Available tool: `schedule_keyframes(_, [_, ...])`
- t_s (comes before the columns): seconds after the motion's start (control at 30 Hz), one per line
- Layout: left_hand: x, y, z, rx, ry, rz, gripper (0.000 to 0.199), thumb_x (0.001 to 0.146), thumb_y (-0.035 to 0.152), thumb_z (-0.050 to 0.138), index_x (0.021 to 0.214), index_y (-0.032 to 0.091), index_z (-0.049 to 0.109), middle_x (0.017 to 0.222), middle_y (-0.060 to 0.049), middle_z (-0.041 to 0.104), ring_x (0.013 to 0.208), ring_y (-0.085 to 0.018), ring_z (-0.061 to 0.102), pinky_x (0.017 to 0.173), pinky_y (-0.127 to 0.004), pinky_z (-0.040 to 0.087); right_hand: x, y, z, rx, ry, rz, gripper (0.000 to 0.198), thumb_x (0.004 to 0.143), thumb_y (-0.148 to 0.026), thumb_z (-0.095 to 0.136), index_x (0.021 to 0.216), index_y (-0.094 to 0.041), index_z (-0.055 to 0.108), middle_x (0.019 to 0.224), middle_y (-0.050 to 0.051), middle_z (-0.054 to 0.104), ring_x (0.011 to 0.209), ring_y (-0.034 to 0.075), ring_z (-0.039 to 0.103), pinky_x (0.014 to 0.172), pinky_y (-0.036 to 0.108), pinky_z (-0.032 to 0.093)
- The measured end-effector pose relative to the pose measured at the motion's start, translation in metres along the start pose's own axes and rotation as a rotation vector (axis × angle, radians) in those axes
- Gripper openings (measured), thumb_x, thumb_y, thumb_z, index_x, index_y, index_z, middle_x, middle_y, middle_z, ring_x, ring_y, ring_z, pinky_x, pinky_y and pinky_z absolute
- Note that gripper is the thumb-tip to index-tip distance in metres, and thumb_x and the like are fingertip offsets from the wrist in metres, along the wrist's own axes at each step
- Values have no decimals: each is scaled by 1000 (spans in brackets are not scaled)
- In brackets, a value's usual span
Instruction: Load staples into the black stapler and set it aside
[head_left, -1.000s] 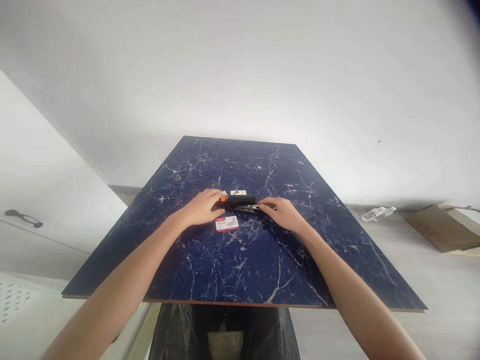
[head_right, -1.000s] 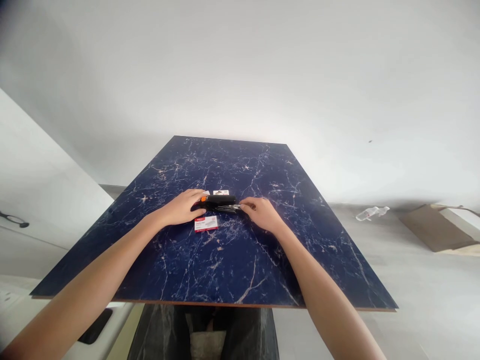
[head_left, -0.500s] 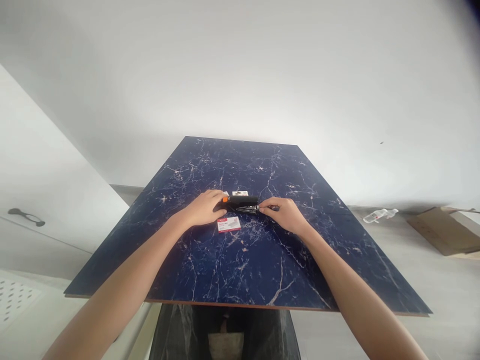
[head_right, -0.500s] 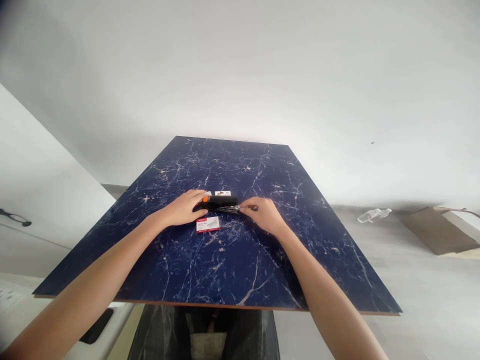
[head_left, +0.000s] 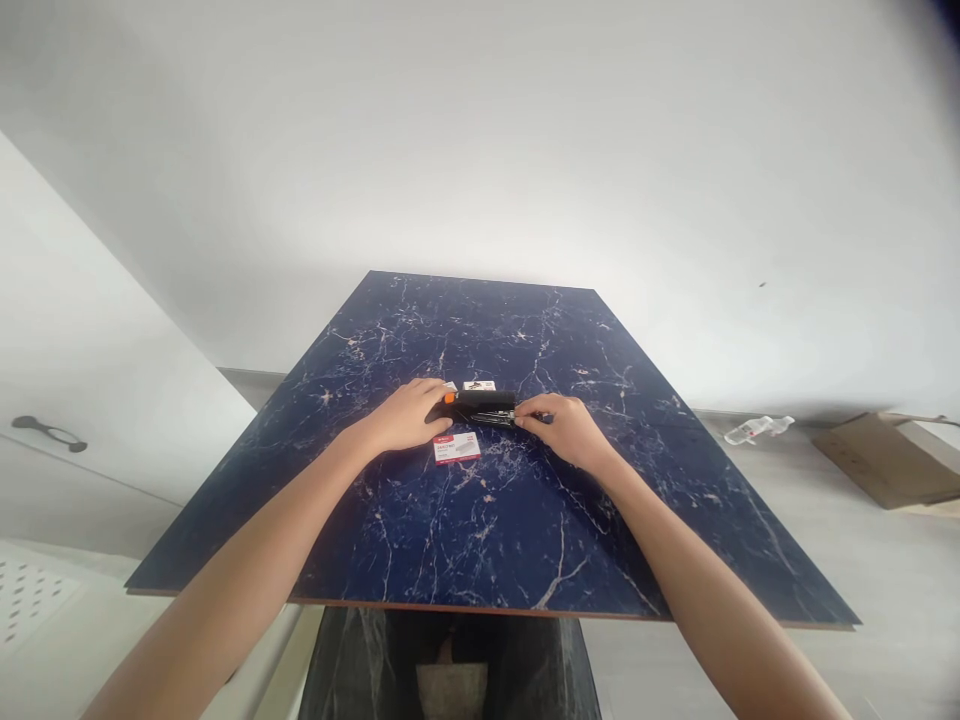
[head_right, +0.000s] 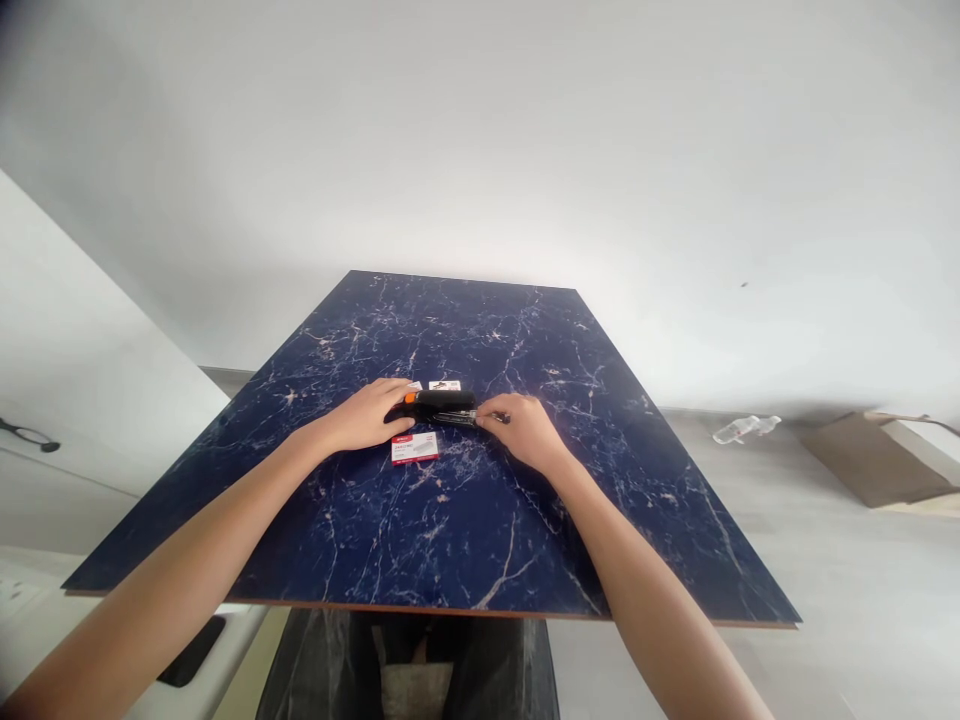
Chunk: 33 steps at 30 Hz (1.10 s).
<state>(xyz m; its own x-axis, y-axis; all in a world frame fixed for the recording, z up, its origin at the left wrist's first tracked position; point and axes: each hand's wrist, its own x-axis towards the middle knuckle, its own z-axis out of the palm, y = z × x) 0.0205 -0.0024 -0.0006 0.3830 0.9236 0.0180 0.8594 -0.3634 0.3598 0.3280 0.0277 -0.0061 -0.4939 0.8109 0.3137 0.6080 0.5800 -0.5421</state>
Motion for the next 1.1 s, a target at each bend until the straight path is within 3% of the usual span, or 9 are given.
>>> schedule_keyframes(0.47, [0, 0, 1, -22, 25, 17, 60, 94, 57, 51, 146, 26, 49, 158, -10, 43, 143, -37, 39, 114, -54, 36, -1, 0, -2, -111, -60, -50, 23, 94, -26, 61, 112, -28, 74, 113, 4, 75, 99, 24, 70, 90, 38, 54])
schedule_keyframes(0.57, [0, -1, 1, -12, 19, 13, 61, 95, 57, 50, 147, 26, 48, 158, -10, 42, 144, -36, 38, 114, -54, 37, -1, 0, -2, -98, -54, -39, 21, 93, -28, 62, 109, -28, 75, 111, 4, 75, 95, 23, 70, 86, 37, 54])
schedule_keyframes(0.73, [0, -2, 2, 7, 14, 20, 61, 95, 56, 50, 148, 26, 46, 159, -10, 41, 143, -36, 39, 114, -53, 36, -2, -3, -2, -86, -31, -96, 18, 92, -25, 61, 99, -28, 77, 109, 2, 76, 102, 25, 70, 95, 40, 52])
schedule_keyframes(0.87, [0, -2, 2, 1, 20, 24, 59, 95, 55, 50, 147, 26, 48, 158, -9, 43, 143, -35, 39, 115, -53, 36, -2, -7, -8, 79, -50, 62, 15, 91, -35, 64, 97, -27, 75, 105, 2, 77, 97, 23, 71, 88, 37, 54])
schedule_keyframes(1.0, [0, -3, 3, -10, 31, 34, 59, 95, 55, 51, 146, 26, 48, 157, -9, 44, 143, -36, 40, 115, -53, 36, -1, -3, -13, 368, -138, 235, 26, 82, -48, 73, 90, -23, 71, 97, 3, 77, 86, 22, 72, 80, 35, 56])
schedule_keyframes(1.1, [1, -3, 3, -4, 28, 34, 60, 95, 55, 51, 147, 26, 48, 157, -10, 43, 143, -36, 40, 114, -52, 37, 0, 4, -10, 363, -104, 271, 25, 79, -47, 75, 89, -24, 73, 97, 3, 77, 88, 23, 72, 83, 37, 55])
